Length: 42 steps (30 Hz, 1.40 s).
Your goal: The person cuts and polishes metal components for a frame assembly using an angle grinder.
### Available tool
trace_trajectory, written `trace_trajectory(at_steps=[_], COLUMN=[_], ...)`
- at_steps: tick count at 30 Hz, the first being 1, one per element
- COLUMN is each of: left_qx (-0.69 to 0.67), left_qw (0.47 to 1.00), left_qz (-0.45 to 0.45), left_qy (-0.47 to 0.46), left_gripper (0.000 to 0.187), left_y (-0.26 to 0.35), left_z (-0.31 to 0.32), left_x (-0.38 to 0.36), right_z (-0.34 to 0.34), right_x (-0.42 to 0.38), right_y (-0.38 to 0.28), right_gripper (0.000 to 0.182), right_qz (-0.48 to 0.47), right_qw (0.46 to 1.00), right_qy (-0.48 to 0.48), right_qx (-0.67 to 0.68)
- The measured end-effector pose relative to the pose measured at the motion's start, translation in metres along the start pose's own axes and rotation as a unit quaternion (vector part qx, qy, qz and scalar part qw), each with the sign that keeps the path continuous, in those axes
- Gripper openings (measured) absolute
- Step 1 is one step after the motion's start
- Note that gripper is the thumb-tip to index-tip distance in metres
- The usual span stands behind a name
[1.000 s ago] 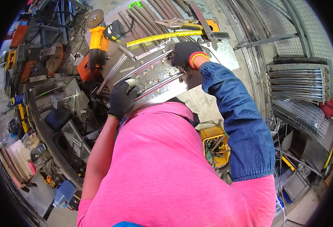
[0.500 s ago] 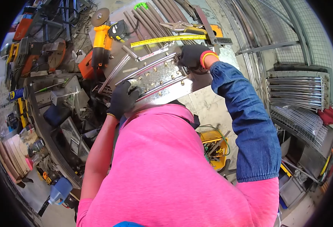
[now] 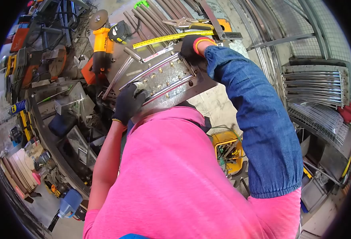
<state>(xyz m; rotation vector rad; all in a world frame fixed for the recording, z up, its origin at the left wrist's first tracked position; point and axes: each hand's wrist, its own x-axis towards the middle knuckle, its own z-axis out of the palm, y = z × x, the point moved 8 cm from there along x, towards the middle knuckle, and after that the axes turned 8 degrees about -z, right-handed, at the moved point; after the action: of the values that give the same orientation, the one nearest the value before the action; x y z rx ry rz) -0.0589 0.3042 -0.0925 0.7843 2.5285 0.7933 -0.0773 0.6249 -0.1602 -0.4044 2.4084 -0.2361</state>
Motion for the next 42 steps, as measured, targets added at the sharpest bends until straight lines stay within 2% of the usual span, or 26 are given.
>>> trace_trajectory(at_steps=[1,3,4,5,7,9,10,11,13,15,17,21,24,26,31,36,40,42], left_qx=[-0.001,-0.006,-0.009,-0.019,-0.035,-0.083,-0.005,-0.004,0.099,0.091,0.192,0.23,0.221,0.214,0.194,0.181,0.201,0.227], left_qw=[1.0,1.0,1.0,1.0,0.999,0.995,0.993,0.993,0.972,0.973,0.965,0.963,0.97,0.974,0.977,0.979,0.978,0.973], left_qz=[0.002,0.009,0.015,0.004,-0.017,-0.001,0.035,0.037,0.046,0.078,0.109,0.096,0.073,0.076,0.088,0.096,0.061,0.05], left_qy=[0.005,0.013,0.021,0.002,-0.01,0.053,0.116,0.11,0.208,0.195,0.14,0.102,0.075,0.021,0.006,0.002,0.006,0.01], left_gripper=[0.028,0.029,0.029,0.028,0.027,0.027,0.03,0.03,0.031,0.034,0.036,0.034,0.025,0.018,0.014,0.014,0.013,0.013], left_y=[0.0,0.001,0.0,-0.005,-0.008,-0.005,-0.001,-0.003,0.003,0.008,0.015,-0.002,-0.017,-0.023,-0.022,-0.025,-0.018,-0.018], left_z=[-0.001,-0.002,-0.004,-0.003,-0.005,-0.027,-0.039,-0.041,-0.061,-0.061,-0.045,-0.035,-0.034,-0.03,-0.034,-0.031,-0.026,-0.022], left_x=[-0.001,-0.001,-0.001,-0.002,-0.008,-0.023,-0.029,-0.029,-0.03,-0.019,-0.007,0.011,0.02,0.027,0.031,0.036,0.034,0.036], right_z=[0.0,-0.006,-0.002,-0.026,-0.021,-0.015,-0.016,-0.012,-0.009,-0.005,-0.005,-0.009,-0.009,-0.004,0.006,0.002,-0.002,-0.007], right_x=[-0.001,-0.012,-0.012,-0.042,-0.051,-0.076,-0.088,-0.097,-0.098,-0.093,-0.083,-0.08,-0.078,-0.072,-0.065,-0.063,-0.06,-0.072], right_y=[-0.001,0.006,0.004,-0.013,-0.016,-0.027,-0.028,-0.027,-0.024,-0.025,-0.022,-0.027,-0.035,-0.036,-0.029,-0.03,-0.037,-0.041], right_gripper=[0.031,0.035,0.038,0.038,0.041,0.037,0.037,0.037,0.038,0.038,0.041,0.038,0.04,0.044,0.048,0.046,0.044,0.046], right_qz=[0.015,0.117,0.094,0.089,0.077,0.057,0.092,0.13,0.141,0.149,0.163,0.168,0.196,0.22,0.201,0.187,0.188,0.215], right_qw=[0.999,0.981,0.985,0.971,0.976,0.985,0.973,0.958,0.953,0.946,0.951,0.954,0.952,0.949,0.944,0.958,0.964,0.946], right_qy=[0.042,0.115,0.099,0.137,0.117,0.066,0.074,0.082,0.117,0.152,0.162,0.124,0.118,0.133,0.136,0.112,0.094,0.145], right_qx=[0.005,0.105,0.107,0.175,0.168,0.152,0.196,0.241,0.242,0.243,0.206,0.216,0.202,0.181,0.222,0.187,0.16,0.194])
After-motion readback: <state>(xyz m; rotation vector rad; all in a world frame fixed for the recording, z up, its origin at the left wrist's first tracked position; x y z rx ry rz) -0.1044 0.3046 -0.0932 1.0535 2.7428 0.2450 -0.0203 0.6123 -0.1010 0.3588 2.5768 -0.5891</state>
